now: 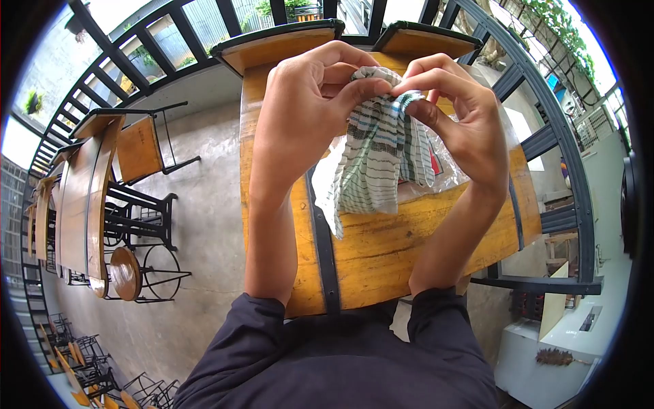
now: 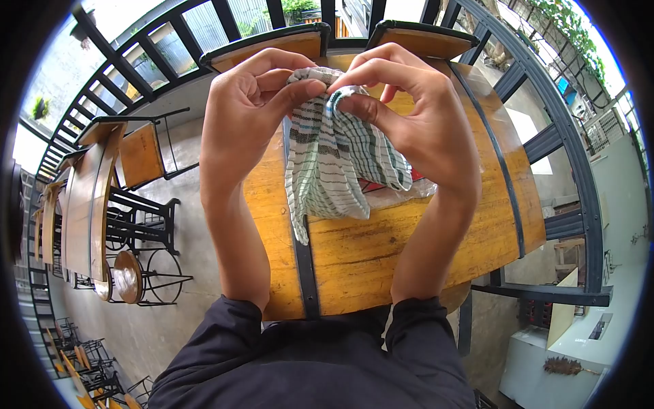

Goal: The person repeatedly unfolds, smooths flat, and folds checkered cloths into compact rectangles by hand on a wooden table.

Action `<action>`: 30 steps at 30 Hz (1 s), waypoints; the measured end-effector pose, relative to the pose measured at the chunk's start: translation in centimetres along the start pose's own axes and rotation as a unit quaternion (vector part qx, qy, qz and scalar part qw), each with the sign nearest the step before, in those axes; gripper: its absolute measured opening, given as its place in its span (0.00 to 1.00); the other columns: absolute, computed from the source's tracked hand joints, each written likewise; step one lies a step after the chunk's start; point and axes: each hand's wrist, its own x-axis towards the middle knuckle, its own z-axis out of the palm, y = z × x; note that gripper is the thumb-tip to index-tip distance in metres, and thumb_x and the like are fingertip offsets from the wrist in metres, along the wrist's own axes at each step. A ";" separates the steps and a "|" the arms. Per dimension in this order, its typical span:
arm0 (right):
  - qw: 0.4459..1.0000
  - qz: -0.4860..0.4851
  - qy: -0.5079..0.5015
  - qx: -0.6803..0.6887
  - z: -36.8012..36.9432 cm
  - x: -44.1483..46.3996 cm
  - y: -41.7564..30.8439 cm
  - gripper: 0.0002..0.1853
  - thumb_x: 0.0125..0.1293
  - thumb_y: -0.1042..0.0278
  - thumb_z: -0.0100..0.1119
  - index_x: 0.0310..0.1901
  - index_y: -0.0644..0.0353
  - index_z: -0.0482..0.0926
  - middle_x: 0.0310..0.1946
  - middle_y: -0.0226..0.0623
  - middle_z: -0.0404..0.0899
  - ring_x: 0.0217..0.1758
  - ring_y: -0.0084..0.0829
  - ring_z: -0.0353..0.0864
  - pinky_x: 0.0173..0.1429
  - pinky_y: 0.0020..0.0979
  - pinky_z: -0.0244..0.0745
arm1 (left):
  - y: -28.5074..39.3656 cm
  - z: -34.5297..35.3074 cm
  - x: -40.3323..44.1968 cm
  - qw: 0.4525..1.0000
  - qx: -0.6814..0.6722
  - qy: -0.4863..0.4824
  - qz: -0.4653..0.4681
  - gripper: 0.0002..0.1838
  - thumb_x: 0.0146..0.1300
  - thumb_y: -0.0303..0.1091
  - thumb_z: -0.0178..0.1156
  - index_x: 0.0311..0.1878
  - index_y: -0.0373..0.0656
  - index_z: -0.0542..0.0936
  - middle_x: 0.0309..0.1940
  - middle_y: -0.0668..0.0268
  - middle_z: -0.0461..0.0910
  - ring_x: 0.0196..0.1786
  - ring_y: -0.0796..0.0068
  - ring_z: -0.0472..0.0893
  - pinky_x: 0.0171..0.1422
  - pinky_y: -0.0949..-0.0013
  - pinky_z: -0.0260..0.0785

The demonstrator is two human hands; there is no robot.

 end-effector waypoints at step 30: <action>0.997 0.050 0.045 0.030 1.3 0.2 0.0 0.10 0.59 0.69 0.72 0.41 0.57 0.84 0.39 0.32 0.87 0.43 0.27 0.86 0.47 0.29 0.80 | 0.5 -0.9 -0.7 0.998 0.031 -0.058 0.023 0.12 0.68 0.32 0.64 0.49 0.34 0.82 0.39 0.64 0.87 0.40 0.82 0.84 0.43 0.78 0.77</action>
